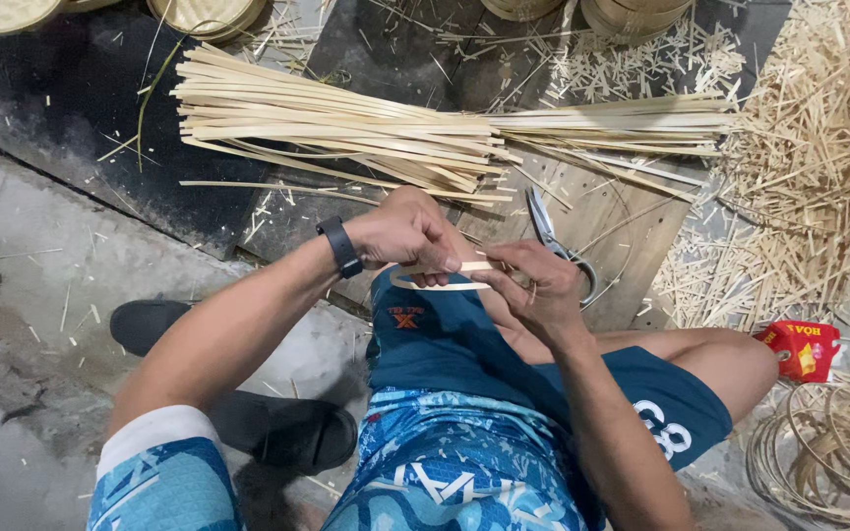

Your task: The person sits on the floor and repeatedly bends thin bamboo strips into circular rings, joining the ends by hand. They place each completed ring into a growing pile beside them. Scissors and stacks of finished bamboo baskets are visible nearby.

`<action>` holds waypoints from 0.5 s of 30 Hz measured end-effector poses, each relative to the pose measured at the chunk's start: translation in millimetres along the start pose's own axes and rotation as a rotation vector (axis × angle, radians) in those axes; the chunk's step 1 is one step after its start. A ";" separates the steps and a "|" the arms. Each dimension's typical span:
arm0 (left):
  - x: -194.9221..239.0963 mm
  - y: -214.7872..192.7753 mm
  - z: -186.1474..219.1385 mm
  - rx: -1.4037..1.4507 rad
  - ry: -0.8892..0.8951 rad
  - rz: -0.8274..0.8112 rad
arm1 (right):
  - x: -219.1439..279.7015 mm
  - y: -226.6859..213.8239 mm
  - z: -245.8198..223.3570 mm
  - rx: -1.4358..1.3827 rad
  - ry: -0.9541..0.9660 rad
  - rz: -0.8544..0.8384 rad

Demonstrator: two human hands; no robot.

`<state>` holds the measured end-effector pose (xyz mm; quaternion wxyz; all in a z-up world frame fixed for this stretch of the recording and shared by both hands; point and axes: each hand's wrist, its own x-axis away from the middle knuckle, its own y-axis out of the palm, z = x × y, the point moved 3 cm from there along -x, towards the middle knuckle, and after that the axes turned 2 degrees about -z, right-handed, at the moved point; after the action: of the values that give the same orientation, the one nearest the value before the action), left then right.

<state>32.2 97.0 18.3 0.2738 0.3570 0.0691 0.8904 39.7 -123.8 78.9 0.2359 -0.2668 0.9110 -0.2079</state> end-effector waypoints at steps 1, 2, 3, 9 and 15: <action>-1.8 1.0 -5.3 0.020 -0.029 0.008 | 0.3 -0.7 2.4 -0.014 0.058 -0.036; -3.4 2.2 -9.4 0.008 -0.044 0.031 | 0.5 -1.1 3.0 -0.017 0.075 -0.059; -5.2 4.6 -12.7 -0.004 -0.059 0.051 | 1.1 -1.6 2.7 -0.020 0.093 -0.083; -2.9 20.3 -12.5 -0.136 -0.070 0.022 | -0.1 -1.5 -8.6 0.006 0.071 -0.132; 6.7 23.8 -1.9 0.142 0.076 -0.079 | -4.2 -23.3 -2.6 0.264 -0.073 0.004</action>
<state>16.5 80.7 28.5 0.2796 0.3384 0.1563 0.8848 50.5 -138.7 94.0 0.3025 -0.2392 0.8669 -0.3159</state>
